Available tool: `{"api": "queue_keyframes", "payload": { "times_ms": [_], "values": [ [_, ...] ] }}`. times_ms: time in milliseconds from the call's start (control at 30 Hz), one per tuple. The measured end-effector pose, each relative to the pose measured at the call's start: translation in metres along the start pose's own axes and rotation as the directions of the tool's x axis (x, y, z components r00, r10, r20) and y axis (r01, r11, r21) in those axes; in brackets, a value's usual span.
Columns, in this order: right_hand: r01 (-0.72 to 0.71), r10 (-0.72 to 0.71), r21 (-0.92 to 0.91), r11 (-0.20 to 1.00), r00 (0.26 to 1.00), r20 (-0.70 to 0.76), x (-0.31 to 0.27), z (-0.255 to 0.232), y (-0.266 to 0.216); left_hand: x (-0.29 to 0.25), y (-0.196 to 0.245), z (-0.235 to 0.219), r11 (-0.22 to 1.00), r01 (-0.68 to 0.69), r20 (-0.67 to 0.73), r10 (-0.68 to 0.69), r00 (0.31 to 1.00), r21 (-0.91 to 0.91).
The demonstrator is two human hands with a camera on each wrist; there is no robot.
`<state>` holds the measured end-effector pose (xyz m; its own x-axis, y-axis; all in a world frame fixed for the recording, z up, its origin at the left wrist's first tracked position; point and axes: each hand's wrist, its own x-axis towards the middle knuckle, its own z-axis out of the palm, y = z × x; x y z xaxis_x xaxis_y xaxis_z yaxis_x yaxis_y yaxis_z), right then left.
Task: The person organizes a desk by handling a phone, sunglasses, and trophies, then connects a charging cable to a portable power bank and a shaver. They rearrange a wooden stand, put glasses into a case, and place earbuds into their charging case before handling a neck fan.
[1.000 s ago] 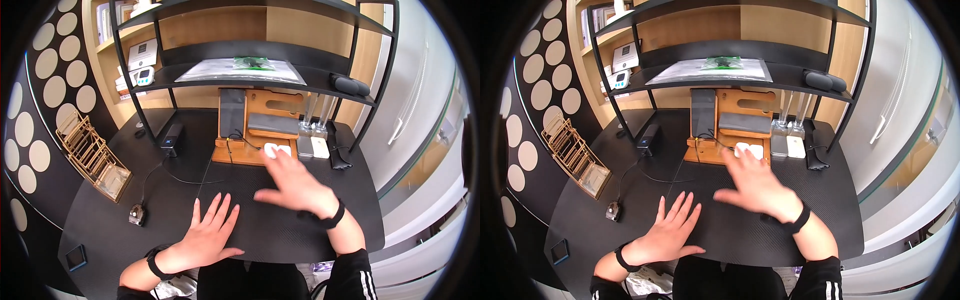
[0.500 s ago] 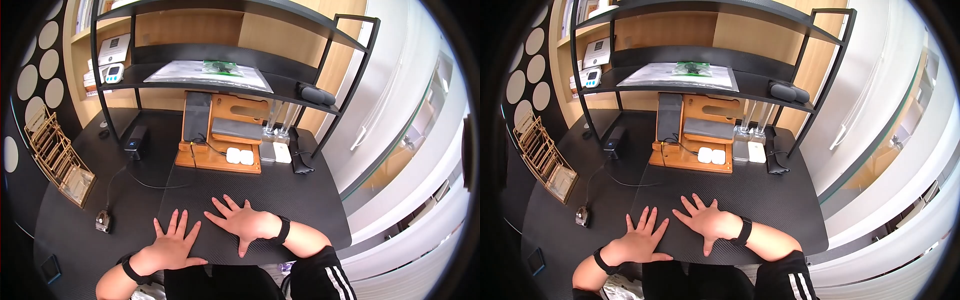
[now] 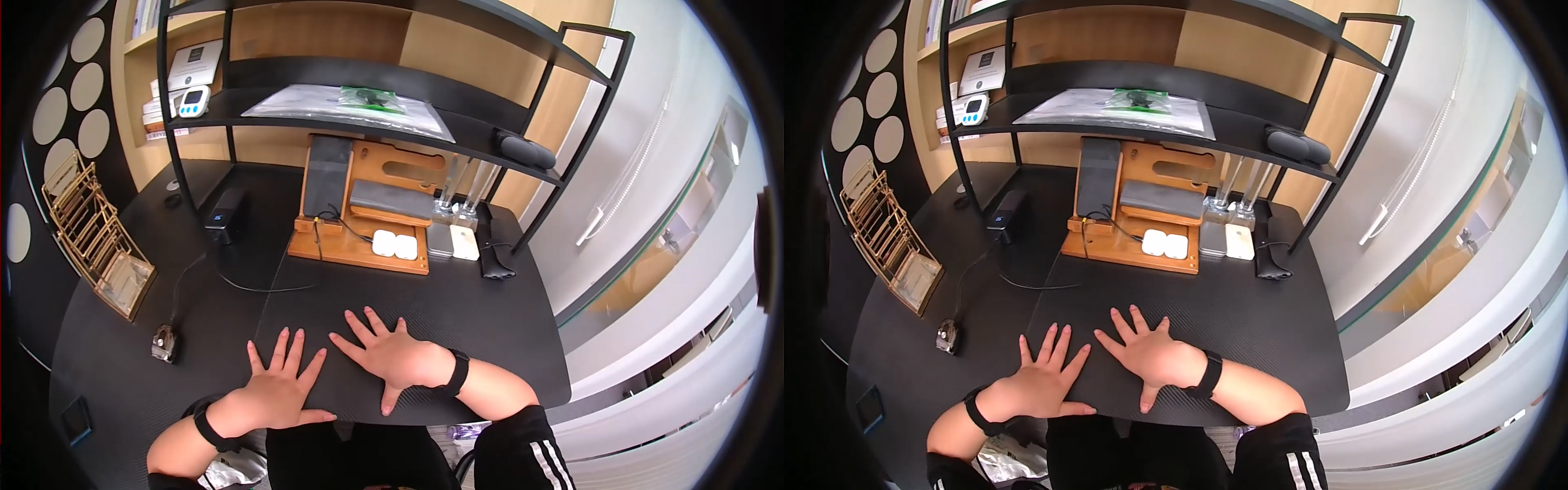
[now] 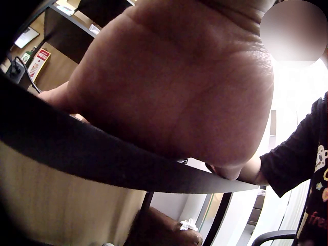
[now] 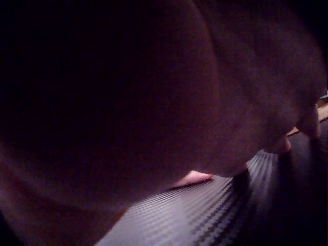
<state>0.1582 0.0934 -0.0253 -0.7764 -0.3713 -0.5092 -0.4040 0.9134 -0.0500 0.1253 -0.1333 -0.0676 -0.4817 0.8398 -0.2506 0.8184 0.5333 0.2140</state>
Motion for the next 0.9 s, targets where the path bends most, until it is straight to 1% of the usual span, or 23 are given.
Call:
{"api": "queue_keyframes", "payload": {
  "times_ms": [67, 233, 467, 667, 733, 900],
  "values": [
    [0.019, -0.019, 0.007, 1.0, 1.0, -0.014, 0.0008, 0.0011, 0.0003, 0.0004, -0.0009, 0.0012, 1.0, 0.019, 0.014, -0.019, 1.0, 0.009],
    [0.011, -0.011, 0.018, 1.0, 1.0, -0.013, 0.0021, 0.0019, 0.0004, 0.0003, -0.003, 0.0033, 1.0, -0.01, -0.018, 0.01, 1.0, 0.011],
    [0.008, -0.008, 0.01, 1.0, 1.0, 0.015, 0.0032, -0.0009, -0.0014, -0.0006, -0.0036, 0.0047, 0.999, -0.013, -0.045, 0.015, 0.999, 0.032],
    [0.018, -0.018, 0.004, 1.0, 1.0, -0.015, 0.0019, -0.0003, -0.0007, -0.0004, -0.0036, 0.0042, 0.999, 0.002, -0.038, 0.0, 0.999, 0.05],
    [0.007, -0.007, 0.012, 1.0, 1.0, -0.026, 0.0011, 0.001, -0.0008, 0.0007, -0.004, 0.0059, 0.999, -0.021, -0.054, 0.024, 0.998, 0.048],
    [0.005, -0.005, 0.018, 1.0, 1.0, 0.003, 0.001, -0.0019, -0.0021, -0.0013, -0.0058, 0.0028, 0.997, -0.019, -0.068, 0.023, 0.997, 0.069]
  ]
}}
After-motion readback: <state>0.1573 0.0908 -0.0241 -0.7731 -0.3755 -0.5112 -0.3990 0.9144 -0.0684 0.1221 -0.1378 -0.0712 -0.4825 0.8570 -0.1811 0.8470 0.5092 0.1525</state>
